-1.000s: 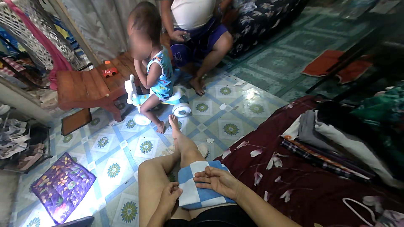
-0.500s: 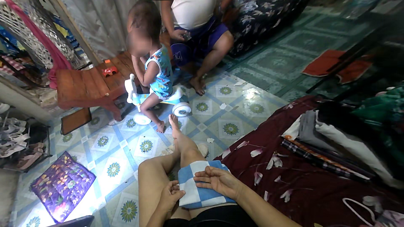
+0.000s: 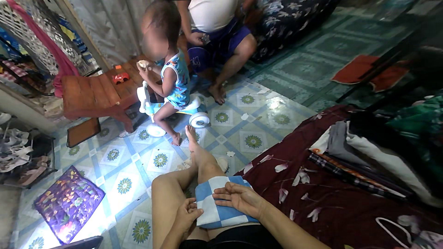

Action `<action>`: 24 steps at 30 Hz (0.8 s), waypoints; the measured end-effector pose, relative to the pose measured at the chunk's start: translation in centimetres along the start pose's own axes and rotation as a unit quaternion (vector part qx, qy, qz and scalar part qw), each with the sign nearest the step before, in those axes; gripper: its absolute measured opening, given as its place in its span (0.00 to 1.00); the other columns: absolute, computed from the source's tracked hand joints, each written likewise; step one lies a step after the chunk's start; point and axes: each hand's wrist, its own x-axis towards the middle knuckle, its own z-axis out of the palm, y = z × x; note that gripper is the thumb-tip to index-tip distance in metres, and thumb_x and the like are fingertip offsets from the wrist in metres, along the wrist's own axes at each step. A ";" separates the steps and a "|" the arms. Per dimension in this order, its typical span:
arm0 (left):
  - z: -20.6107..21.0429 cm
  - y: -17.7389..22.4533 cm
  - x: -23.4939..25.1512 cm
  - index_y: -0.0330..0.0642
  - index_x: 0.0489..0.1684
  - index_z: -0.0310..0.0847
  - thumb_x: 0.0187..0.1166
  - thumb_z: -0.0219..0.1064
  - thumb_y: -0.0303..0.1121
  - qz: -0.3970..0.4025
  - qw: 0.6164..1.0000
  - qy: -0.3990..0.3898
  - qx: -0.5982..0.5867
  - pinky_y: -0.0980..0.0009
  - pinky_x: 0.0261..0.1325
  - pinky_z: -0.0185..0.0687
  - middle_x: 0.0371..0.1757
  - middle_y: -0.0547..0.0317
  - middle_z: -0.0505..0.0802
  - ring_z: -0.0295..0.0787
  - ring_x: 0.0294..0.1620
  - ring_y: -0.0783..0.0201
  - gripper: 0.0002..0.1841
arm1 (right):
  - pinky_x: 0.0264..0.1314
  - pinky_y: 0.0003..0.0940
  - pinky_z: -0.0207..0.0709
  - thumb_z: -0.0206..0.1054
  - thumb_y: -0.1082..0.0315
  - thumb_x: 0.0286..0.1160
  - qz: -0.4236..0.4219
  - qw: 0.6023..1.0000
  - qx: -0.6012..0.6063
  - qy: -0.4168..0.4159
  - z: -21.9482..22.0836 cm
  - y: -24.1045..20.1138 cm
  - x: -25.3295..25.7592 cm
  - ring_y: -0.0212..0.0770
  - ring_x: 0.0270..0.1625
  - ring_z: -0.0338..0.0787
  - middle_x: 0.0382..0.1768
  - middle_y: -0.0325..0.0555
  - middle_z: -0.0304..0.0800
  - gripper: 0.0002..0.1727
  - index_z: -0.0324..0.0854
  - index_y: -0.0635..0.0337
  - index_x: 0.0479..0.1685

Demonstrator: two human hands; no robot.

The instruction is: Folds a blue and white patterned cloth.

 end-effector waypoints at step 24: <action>0.0 0.1 -0.1 0.26 0.63 0.75 0.74 0.71 0.24 0.003 1.000 -0.008 0.003 0.65 0.51 0.89 0.51 0.47 0.90 0.91 0.44 0.63 0.20 | 0.63 0.54 0.85 0.35 0.74 0.90 -0.003 1.000 0.000 -0.009 -0.2 0.1 0.1 0.57 0.57 0.94 0.48 0.56 0.93 0.16 0.67 0.58 0.38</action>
